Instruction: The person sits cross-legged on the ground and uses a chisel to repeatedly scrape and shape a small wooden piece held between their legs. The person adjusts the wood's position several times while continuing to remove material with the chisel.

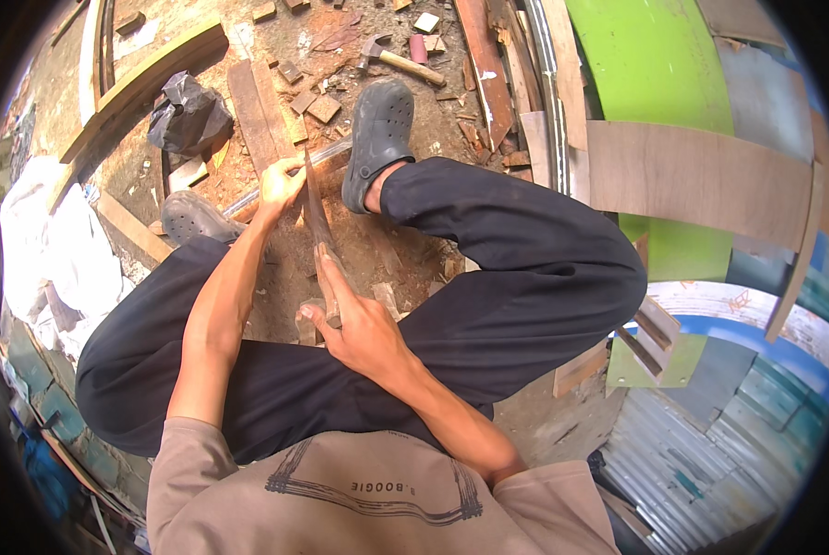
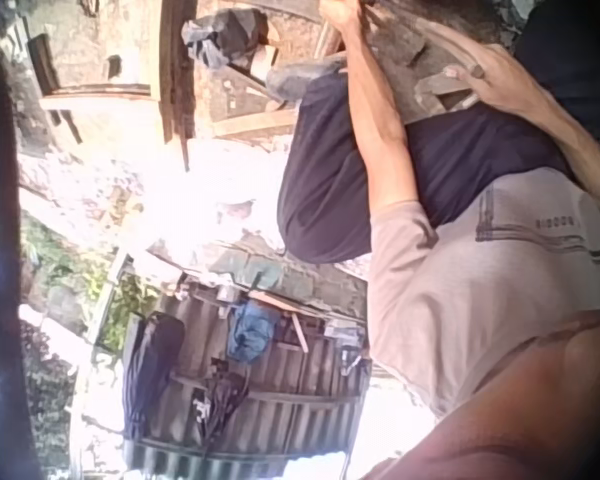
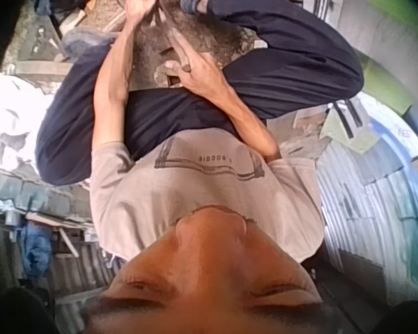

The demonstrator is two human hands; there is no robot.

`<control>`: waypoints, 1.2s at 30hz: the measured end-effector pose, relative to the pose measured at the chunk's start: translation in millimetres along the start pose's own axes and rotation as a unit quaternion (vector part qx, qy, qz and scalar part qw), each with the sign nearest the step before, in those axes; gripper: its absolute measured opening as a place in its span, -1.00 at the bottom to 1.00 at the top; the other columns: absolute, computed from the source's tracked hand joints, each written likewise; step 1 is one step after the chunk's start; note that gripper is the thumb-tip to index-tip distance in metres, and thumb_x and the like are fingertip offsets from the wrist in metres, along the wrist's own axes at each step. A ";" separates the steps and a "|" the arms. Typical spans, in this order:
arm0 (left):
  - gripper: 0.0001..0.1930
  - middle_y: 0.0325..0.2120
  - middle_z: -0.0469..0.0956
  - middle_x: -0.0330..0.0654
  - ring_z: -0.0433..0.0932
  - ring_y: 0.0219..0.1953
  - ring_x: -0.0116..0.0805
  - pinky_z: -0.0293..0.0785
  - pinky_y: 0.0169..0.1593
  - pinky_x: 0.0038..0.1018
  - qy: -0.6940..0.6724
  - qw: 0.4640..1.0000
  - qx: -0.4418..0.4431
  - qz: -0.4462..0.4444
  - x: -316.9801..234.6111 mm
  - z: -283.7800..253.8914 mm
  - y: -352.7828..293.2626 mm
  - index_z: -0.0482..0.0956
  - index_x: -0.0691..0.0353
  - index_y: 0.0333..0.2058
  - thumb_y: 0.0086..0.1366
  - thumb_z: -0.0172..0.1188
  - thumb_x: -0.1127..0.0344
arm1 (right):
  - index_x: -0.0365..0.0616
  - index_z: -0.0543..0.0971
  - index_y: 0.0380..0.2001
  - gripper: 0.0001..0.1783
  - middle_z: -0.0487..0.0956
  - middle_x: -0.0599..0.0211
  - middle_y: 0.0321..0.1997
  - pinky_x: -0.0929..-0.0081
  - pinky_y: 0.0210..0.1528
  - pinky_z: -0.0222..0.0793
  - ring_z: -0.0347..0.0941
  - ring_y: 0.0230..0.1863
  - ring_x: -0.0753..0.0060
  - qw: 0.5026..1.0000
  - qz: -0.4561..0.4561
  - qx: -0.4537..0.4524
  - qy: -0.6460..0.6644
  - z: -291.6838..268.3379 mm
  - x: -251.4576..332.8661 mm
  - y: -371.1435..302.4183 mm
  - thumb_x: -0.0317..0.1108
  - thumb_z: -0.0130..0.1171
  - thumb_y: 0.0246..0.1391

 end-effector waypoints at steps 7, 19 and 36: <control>-0.72 -0.14 0.73 -0.01 0.72 -0.05 -0.04 0.60 0.05 -0.30 0.005 1.000 -0.006 -0.002 2.4 -0.7 0.8 0.78 0.17 -0.18 0.19 0.37 0.18 | -0.45 0.18 0.41 -0.18 0.56 -0.33 0.14 0.09 -0.05 0.58 0.61 0.00 -0.29 1.000 0.003 0.004 0.004 1.2 3.2 -3.1 -0.20 0.28 0.27; -0.72 -0.12 0.73 -0.02 0.71 -0.06 -0.03 0.60 0.04 -0.29 -0.001 1.000 0.002 0.008 -3.7 -2.9 -0.1 0.78 0.17 -0.20 0.18 0.34 0.16 | -0.45 0.20 0.40 -0.19 0.55 -0.35 0.15 0.14 -0.09 0.56 0.63 -0.04 -0.27 1.000 -0.014 -0.015 -0.005 5.7 -0.8 -0.4 -0.25 0.30 0.27; -0.72 -0.21 0.72 0.00 0.71 -0.13 0.03 0.61 -0.04 -0.26 0.013 1.000 0.003 0.002 -12.4 -3.2 -2.0 0.78 0.13 -0.24 0.18 0.32 0.11 | -0.42 0.17 0.42 -0.19 0.59 -0.34 0.05 0.04 -0.24 0.53 0.62 -0.24 -0.38 1.000 -0.002 -0.020 0.013 13.3 -9.3 5.3 -0.26 0.27 0.28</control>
Point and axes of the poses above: each hand's wrist, its own y-axis towards the middle knuckle, its own z-axis out of the palm, x = y × z, the point moved 3 cm from there along y, towards the middle knuckle
